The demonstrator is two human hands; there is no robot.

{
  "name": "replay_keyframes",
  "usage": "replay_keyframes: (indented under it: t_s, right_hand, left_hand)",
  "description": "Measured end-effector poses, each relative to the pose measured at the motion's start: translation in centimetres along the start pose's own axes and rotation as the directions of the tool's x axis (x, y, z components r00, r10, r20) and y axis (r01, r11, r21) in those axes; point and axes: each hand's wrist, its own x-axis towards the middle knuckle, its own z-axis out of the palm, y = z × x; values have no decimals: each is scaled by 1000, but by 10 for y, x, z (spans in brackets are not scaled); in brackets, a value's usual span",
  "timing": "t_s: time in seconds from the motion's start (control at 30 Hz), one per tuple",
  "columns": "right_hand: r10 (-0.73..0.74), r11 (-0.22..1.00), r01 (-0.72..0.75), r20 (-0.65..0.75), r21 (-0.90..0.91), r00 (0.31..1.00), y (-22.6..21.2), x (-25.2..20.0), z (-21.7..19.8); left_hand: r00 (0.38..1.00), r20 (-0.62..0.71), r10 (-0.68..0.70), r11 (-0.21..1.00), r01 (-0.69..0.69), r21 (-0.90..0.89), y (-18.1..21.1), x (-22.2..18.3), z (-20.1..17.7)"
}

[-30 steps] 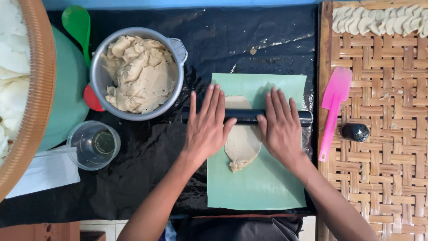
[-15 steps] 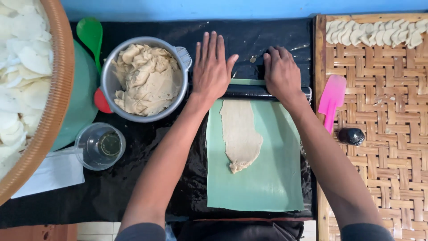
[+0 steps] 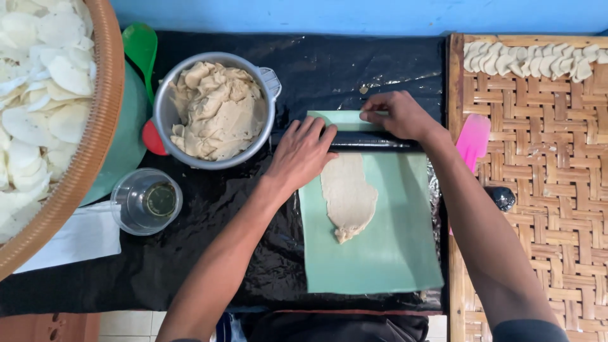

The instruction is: Flattening dough with a rolling pin and cutting it into small circles using a circular cutter.

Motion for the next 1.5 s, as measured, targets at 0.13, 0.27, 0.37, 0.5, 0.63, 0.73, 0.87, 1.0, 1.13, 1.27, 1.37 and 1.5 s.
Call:
replay_keyframes:
  t_s: [0.13, 0.27, 0.37, 0.5, 0.63, 0.73, 0.87, 1.0, 1.13, 1.27, 1.37, 1.5]
  right_hand:
    - [-144, 989, 138, -164, -47, 976, 7, 11, 5]
    - [-170, 977, 105, -389, -185, 906, 15, 10, 7]
    - [-183, 967, 71, -474, -244, 862, -6, -10, 1]
    - [-146, 971, 42, -439, -237, 887, -60, -69, -3]
    - [-117, 963, 29, -319, -268, 940, -75, -124, 15]
    - [-99, 937, 25, -195, -349, 976, -64, -145, 30]
    - [-59, 877, -29, -168, -479, 984, -49, -140, 40]
    - [-11, 908, -82, -219, -411, 976, -34, -106, 31]
    - [57, 933, -154, -290, -324, 955, -24, -81, 26]
    - [79, 943, -197, -394, -268, 916, -26, -90, 28]
    - [76, 939, -194, -380, -283, 922, -40, -113, 36]
    - [88, 896, -241, -382, -372, 920, -53, -145, 55]
  left_hand:
    - [999, -9, -36, 999, 36, -1, 17, -11, -24]
    - [997, 28, -72, 997, 72, -11, 33, -38, -33]
    - [996, 30, -82, 996, 83, -42, 43, -55, -43]
    - [996, 34, -77, 992, 80, -100, 57, -70, -49]
    - [998, 30, -59, 992, 62, -112, 63, -76, -38]
    - [990, 88, -110, 984, 121, -129, 68, -81, -27]
    - [984, 59, -166, 986, 166, 13, 67, -72, -12]
    - [974, 76, -215, 975, 209, 75, 42, -42, 2]
    - [970, 59, -237, 971, 235, 31, 15, -9, 4]
    - [974, 45, -222, 975, 221, 37, 15, -6, 5]
    - [975, 63, -213, 976, 209, 58, 28, -29, 9]
    - [975, 71, -213, 977, 213, 10, 54, -57, -1]
